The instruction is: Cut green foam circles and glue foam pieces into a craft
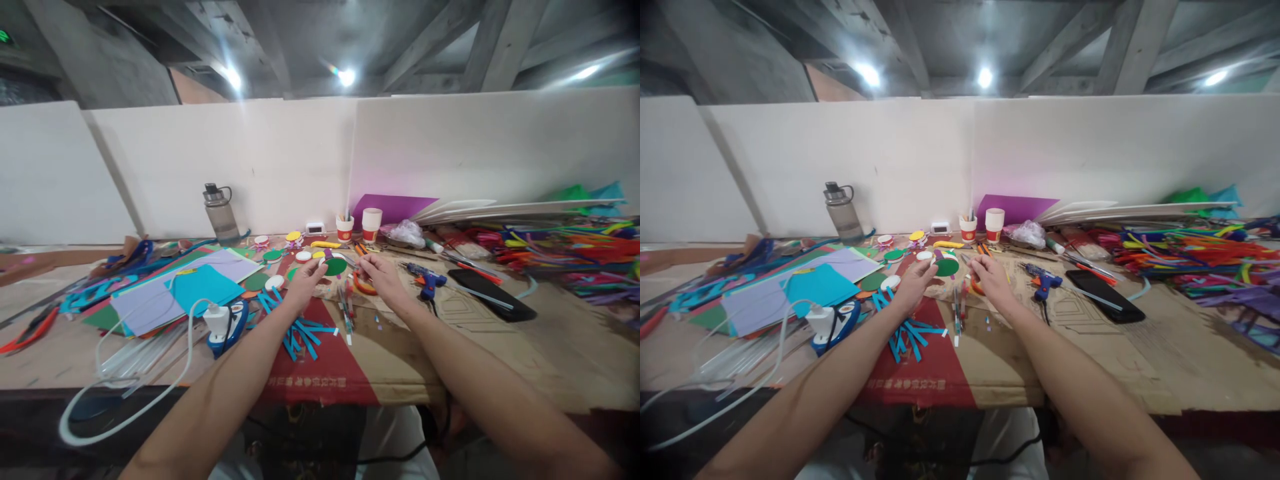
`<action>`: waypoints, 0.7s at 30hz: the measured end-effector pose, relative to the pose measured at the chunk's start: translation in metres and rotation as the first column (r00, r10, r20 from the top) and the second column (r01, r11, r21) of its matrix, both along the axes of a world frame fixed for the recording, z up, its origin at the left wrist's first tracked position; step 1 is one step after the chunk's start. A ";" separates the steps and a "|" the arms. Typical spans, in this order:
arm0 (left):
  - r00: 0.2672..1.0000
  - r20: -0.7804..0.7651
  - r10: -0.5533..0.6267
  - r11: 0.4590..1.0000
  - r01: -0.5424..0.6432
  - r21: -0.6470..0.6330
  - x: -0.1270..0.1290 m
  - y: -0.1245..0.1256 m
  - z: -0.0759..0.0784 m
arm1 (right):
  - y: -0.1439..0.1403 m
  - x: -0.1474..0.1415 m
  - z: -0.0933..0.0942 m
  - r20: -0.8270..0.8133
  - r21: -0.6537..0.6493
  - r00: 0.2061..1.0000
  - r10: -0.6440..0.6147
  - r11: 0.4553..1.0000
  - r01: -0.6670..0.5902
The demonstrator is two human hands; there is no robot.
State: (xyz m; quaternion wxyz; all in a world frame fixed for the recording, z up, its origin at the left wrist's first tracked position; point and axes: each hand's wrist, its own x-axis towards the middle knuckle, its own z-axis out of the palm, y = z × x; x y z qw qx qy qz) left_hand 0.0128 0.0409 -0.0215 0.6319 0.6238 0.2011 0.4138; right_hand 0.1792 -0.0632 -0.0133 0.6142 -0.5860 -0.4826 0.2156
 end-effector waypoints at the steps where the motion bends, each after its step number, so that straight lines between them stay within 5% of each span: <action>1: 1.000 0.014 0.005 1.000 -0.005 -0.011 0.000 0.000 0.000 | -0.001 0.000 -0.001 0.014 0.008 1.000 -0.002 1.000 0.002; 6: 0.993 0.116 -0.026 0.983 0.047 -0.179 0.000 0.000 0.003 | -0.003 -0.001 -0.005 0.097 0.040 0.994 -0.044 0.998 0.040; 12: 0.976 0.213 -0.052 0.885 0.144 -0.442 0.001 0.004 0.004 | -0.003 -0.001 -0.006 0.211 -0.054 0.976 -0.059 0.996 0.072; 21: 0.974 0.222 0.054 0.822 0.083 -0.563 0.001 0.001 0.014 | 0.001 0.001 -0.010 0.371 0.008 0.920 -0.124 0.991 0.130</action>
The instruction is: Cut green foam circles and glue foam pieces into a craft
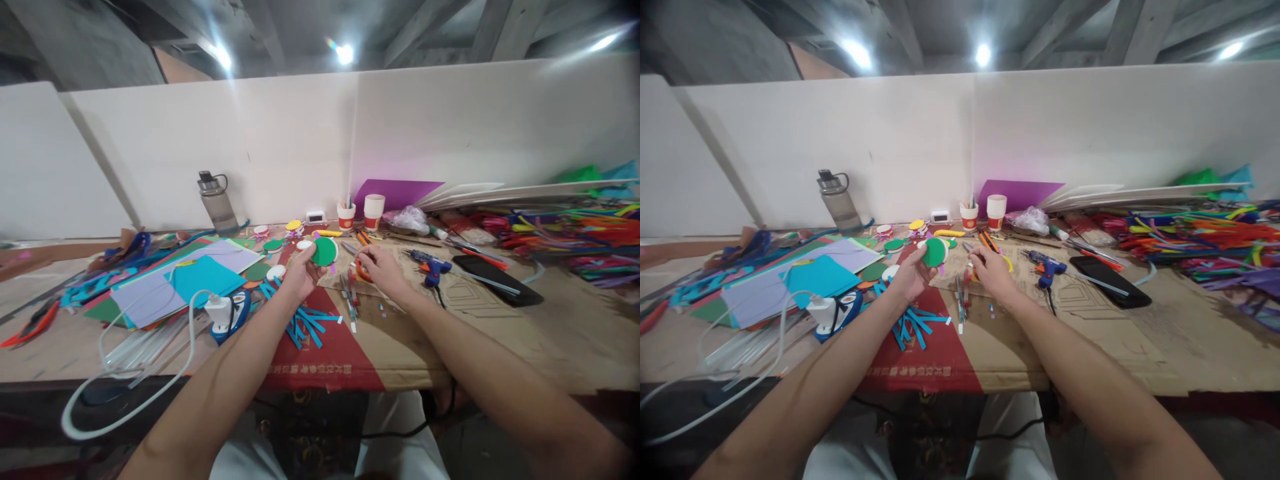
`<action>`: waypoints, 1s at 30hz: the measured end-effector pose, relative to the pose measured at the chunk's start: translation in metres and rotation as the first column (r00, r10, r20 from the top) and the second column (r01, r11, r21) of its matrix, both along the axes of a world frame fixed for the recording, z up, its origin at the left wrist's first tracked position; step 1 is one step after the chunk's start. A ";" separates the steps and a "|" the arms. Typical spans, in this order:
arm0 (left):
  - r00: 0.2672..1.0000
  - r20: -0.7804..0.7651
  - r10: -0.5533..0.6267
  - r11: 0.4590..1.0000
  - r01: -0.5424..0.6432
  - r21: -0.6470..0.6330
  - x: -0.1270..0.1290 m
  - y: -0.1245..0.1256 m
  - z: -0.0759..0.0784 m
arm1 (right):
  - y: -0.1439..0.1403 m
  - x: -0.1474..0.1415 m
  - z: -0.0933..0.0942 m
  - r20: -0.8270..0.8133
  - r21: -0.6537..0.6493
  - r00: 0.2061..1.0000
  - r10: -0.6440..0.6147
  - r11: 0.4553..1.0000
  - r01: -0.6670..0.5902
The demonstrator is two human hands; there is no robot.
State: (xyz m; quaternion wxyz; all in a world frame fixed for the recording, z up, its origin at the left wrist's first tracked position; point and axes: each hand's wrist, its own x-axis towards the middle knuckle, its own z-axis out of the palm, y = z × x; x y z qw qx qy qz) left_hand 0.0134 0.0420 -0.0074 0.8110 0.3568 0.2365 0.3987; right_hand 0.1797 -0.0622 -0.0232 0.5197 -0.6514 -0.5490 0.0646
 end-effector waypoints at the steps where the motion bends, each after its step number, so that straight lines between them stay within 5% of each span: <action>1: 1.000 -0.007 -0.004 1.000 0.004 0.012 0.000 0.000 0.000 | 0.000 0.000 0.000 0.004 0.001 1.000 -0.003 1.000 0.003; 9: 0.998 -0.054 -0.015 0.984 0.024 0.178 -0.001 -0.004 -0.002 | -0.006 0.001 0.009 -0.001 -0.047 0.999 0.039 0.998 -0.039; 15: 0.997 0.024 0.077 0.995 -0.079 0.068 0.000 0.000 0.003 | -0.006 0.029 0.013 -0.101 0.047 0.993 -0.058 0.997 0.063; 20: 0.991 0.044 0.128 0.992 -0.127 -0.028 0.002 0.004 0.003 | -0.003 0.029 0.007 0.105 -0.040 0.994 0.023 0.999 -0.019; 25: 0.999 0.022 0.028 0.999 -0.029 0.045 0.003 0.002 0.002 | -0.001 0.014 -0.005 0.483 -0.207 0.829 0.281 0.957 -0.204; 30: 0.999 0.032 -0.008 0.998 0.006 0.065 0.004 0.000 0.003 | 0.001 0.011 -0.011 0.614 -0.338 0.686 0.391 0.915 -0.219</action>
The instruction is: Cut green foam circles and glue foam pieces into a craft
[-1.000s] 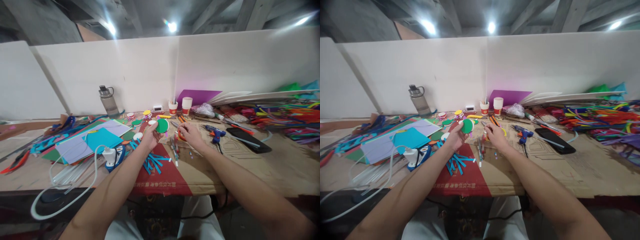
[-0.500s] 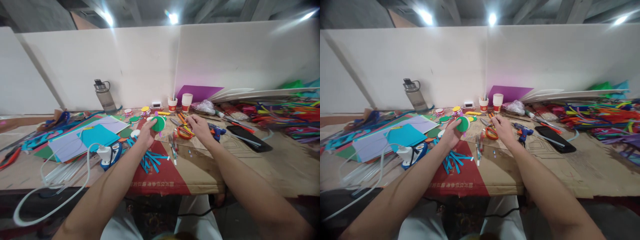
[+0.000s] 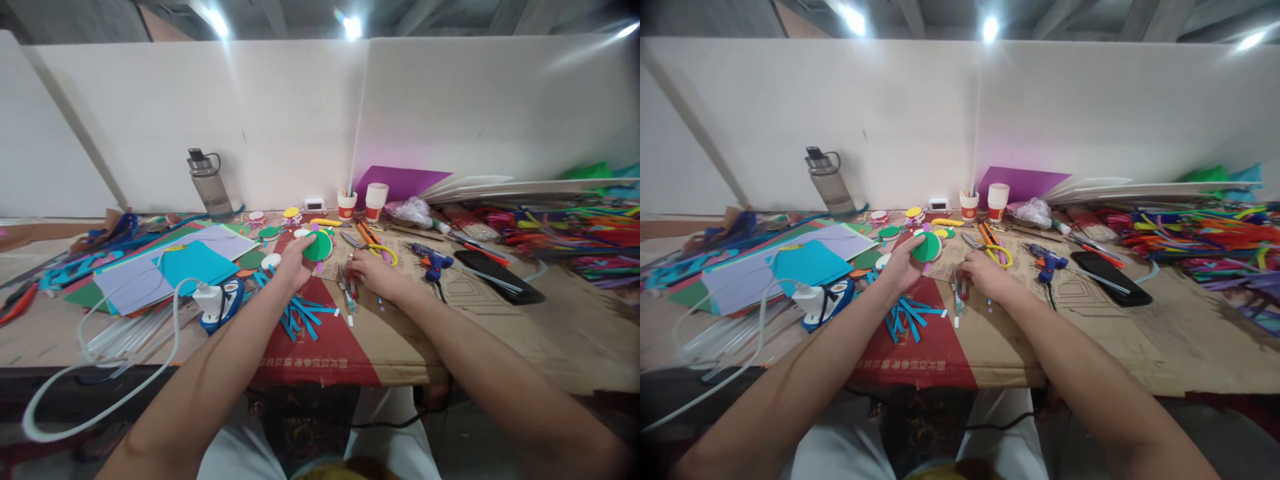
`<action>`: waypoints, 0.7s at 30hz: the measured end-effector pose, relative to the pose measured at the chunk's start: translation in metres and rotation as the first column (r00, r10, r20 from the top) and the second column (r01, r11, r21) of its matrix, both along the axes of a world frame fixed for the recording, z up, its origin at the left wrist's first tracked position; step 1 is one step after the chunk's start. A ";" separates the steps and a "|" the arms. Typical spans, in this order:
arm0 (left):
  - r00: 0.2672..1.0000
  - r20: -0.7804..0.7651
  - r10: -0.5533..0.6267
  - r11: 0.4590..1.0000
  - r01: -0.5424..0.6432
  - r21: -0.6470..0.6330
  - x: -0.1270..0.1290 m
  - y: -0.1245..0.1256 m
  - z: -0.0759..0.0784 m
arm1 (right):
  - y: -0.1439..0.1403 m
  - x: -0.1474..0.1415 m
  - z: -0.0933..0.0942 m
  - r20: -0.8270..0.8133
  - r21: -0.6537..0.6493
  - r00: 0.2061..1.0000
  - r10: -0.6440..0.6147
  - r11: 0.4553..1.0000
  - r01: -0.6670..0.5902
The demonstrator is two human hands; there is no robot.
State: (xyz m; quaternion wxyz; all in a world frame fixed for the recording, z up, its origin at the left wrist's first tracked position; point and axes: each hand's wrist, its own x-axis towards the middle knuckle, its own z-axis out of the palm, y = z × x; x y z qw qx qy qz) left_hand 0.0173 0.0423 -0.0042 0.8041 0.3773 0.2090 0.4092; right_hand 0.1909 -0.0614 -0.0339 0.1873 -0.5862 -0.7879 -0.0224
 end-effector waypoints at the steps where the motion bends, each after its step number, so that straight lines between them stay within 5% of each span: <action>1: 1.000 0.005 -0.002 1.000 0.002 -0.008 0.000 0.000 -0.001 | 0.000 0.000 0.000 0.039 0.001 0.999 -0.004 1.000 0.004; 5: 1.000 0.010 -0.021 1.000 0.021 -0.008 0.001 0.003 -0.005 | 0.000 0.001 0.006 0.194 -0.008 0.981 0.018 1.000 -0.017; 14: 1.000 -0.021 -0.017 0.999 0.017 0.028 -0.001 0.004 -0.007 | -0.004 0.004 0.014 0.269 0.034 0.963 -0.004 0.999 -0.005; 17: 1.000 0.005 0.001 0.998 -0.002 0.070 -0.001 0.006 -0.008 | -0.006 0.005 0.021 0.170 0.109 0.978 -0.124 0.988 0.106; 21: 1.000 0.004 0.026 0.997 -0.026 0.075 -0.002 0.009 -0.007 | -0.011 0.006 0.027 -0.224 0.263 0.946 -0.233 0.921 0.289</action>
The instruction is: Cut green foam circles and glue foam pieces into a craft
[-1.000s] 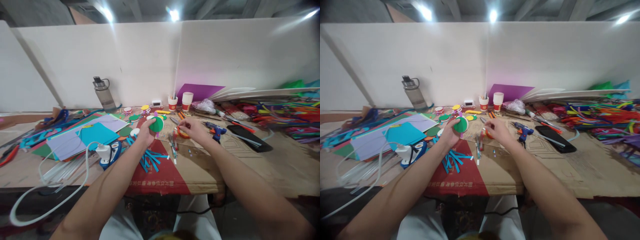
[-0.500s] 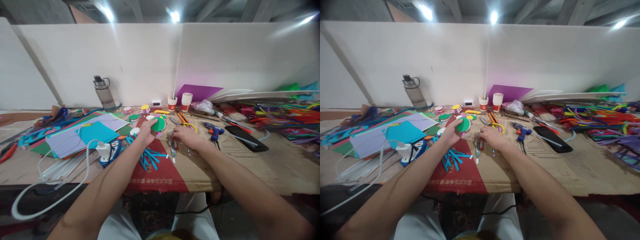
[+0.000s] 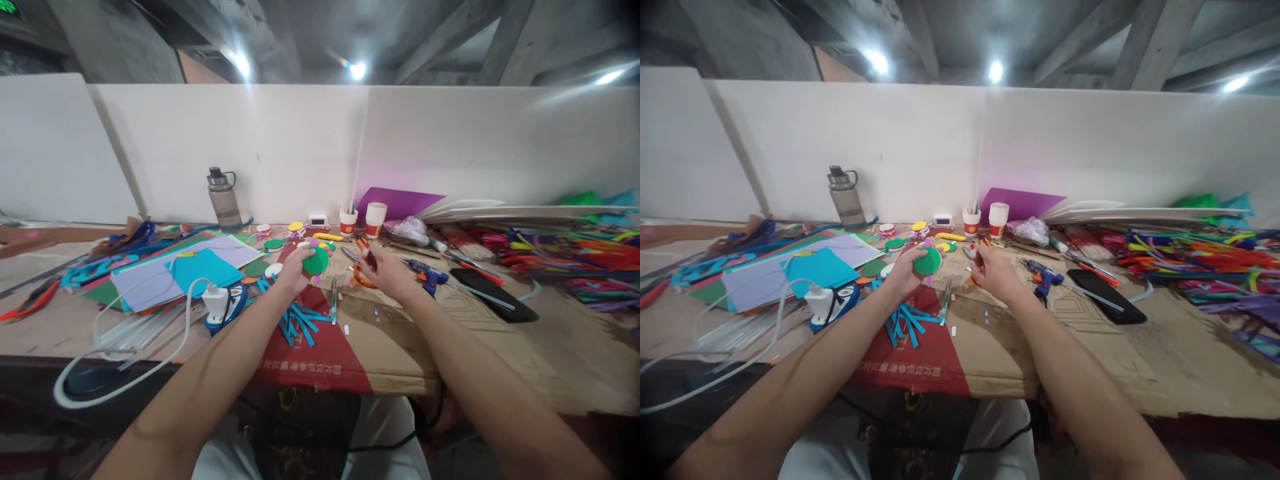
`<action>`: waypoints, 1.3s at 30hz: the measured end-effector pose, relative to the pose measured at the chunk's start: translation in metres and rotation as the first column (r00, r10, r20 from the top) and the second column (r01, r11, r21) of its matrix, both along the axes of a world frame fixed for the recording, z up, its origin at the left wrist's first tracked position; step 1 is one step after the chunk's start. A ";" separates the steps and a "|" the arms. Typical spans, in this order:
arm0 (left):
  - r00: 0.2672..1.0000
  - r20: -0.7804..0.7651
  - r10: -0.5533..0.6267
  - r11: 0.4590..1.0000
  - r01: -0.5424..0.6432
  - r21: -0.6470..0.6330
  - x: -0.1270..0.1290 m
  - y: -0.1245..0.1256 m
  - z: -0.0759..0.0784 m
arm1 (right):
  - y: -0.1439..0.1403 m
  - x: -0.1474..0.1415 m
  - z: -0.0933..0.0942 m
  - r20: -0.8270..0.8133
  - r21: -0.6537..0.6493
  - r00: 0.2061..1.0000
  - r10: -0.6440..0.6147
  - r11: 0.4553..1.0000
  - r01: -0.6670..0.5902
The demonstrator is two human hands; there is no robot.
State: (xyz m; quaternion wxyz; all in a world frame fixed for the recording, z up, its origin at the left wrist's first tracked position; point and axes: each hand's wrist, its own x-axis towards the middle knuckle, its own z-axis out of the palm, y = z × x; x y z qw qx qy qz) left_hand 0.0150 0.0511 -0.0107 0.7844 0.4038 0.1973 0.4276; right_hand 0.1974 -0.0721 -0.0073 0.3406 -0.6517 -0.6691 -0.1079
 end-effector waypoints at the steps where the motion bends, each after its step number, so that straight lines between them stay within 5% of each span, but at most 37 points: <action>1: 1.000 -0.011 -0.008 1.000 0.008 0.003 -0.001 0.000 0.001 | -0.001 0.000 0.000 -0.087 0.056 0.996 0.002 0.998 0.003; 9: 0.995 -0.098 -0.016 0.998 0.010 -0.062 0.000 0.007 0.000 | 0.000 -0.009 -0.001 -0.300 0.180 0.945 0.132 0.981 -0.079; 13: 0.996 -0.069 -0.055 0.997 0.052 -0.050 0.005 0.010 0.006 | 0.004 -0.011 0.001 -0.511 0.198 0.840 0.183 0.976 -0.093; 23: 0.987 -0.154 -0.051 0.997 0.042 -0.059 0.024 0.017 0.019 | 0.027 -0.036 0.048 -0.750 0.321 0.579 0.319 0.942 -0.102; 28: 0.993 -0.103 -0.054 0.991 0.041 -0.130 0.025 0.010 0.005 | 0.035 -0.045 0.027 -0.761 0.392 0.532 0.371 0.917 -0.078; 32: 0.994 -0.053 -0.096 0.992 0.092 -0.083 0.025 0.009 -0.004 | 0.034 -0.038 0.010 -0.745 0.368 0.547 0.381 0.919 -0.139; 39: 0.993 -0.080 -0.082 0.993 0.088 0.075 0.031 -0.004 -0.007 | 0.027 -0.031 0.011 -0.656 0.325 0.681 0.325 0.936 -0.134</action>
